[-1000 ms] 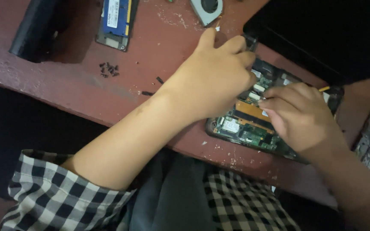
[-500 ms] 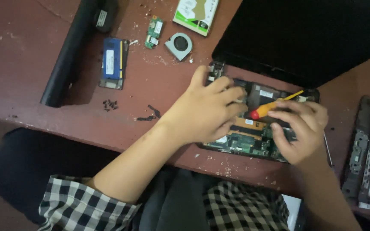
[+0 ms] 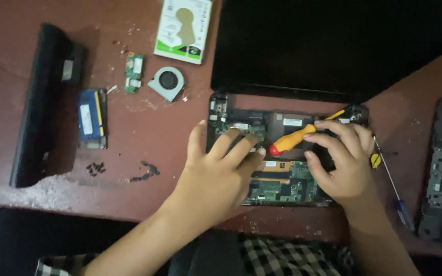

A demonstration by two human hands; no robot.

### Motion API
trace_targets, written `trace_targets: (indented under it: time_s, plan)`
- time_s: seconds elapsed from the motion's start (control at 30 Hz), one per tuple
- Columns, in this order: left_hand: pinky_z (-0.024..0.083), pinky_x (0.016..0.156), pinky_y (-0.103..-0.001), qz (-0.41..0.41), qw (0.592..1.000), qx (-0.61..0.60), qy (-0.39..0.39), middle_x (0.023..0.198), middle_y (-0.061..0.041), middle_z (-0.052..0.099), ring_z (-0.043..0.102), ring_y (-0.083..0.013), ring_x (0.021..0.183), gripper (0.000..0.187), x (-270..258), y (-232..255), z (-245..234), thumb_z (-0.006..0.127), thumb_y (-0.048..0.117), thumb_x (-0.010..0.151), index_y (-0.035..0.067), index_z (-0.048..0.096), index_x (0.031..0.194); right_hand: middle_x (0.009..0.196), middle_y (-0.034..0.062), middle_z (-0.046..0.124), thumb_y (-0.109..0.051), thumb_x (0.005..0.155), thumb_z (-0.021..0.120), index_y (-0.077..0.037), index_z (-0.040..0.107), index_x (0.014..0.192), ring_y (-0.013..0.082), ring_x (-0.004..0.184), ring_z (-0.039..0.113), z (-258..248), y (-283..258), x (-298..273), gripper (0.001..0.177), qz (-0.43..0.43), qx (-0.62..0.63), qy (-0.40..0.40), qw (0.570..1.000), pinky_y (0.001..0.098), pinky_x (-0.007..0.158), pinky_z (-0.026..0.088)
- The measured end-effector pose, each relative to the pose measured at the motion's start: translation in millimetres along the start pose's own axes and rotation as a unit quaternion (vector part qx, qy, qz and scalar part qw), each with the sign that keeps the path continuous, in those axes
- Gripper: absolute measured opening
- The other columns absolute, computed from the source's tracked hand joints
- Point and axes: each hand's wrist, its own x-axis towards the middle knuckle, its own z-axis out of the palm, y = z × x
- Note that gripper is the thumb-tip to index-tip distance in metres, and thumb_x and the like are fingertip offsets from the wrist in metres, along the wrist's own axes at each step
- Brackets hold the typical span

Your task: Connecting a fan cable and other internal components inside a laptop using a screwdriver.

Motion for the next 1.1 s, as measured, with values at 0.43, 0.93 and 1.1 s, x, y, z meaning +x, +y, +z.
trace_targets:
  time_s: [0.43, 0.93, 1.1]
  plan:
    - [0.032, 0.098, -0.065, 0.072, 0.987, -0.146, -0.004, 0.11, -0.001, 0.066, 0.057, -0.0226, 0.11, 0.017, 7.9, -30.7, 1.7, 0.067, 0.024, 0.09, 0.018, 0.069, 0.105, 0.128, -0.0008, 0.059, -0.026, 0.091, 0.062, -0.018, 0.068, 0.111, 0.0281, 0.11, 0.044, -4.2, -3.6, -0.6, 0.022, 0.047, 0.003, -0.039, 0.998, 0.0405, 0.093, 0.033]
    - [0.038, 0.095, -0.066, 0.034, 0.999, -0.015, 0.025, 0.112, -0.001, 0.059, 0.054, -0.0237, 0.112, 0.015, 7.6, -12.0, -6.4, 0.076, 0.031, 0.081, 0.023, 0.07, 0.091, 0.128, -0.0015, 0.059, -0.027, 0.092, 0.063, -0.019, 0.068, 0.11, 0.027, 0.11, 0.044, -1.6, -1.2, -0.8, 0.021, 0.04, 0.002, -0.03, 0.999, 0.0396, 0.092, 0.032]
    - [0.034, 0.099, -0.071, -0.037, 0.998, 0.048, -0.009, 0.117, 0.0, 0.058, 0.053, -0.0249, 0.117, 0.024, 2.6, 3.5, -5.9, 0.074, 0.03, 0.074, 0.023, 0.069, 0.096, 0.126, -0.0022, 0.06, -0.027, 0.092, 0.063, -0.019, 0.069, 0.109, 0.0258, 0.109, 0.044, 0.1, 0.2, -0.3, 0.02, 0.022, -0.01, -0.018, 1.0, 0.0394, 0.092, 0.032]
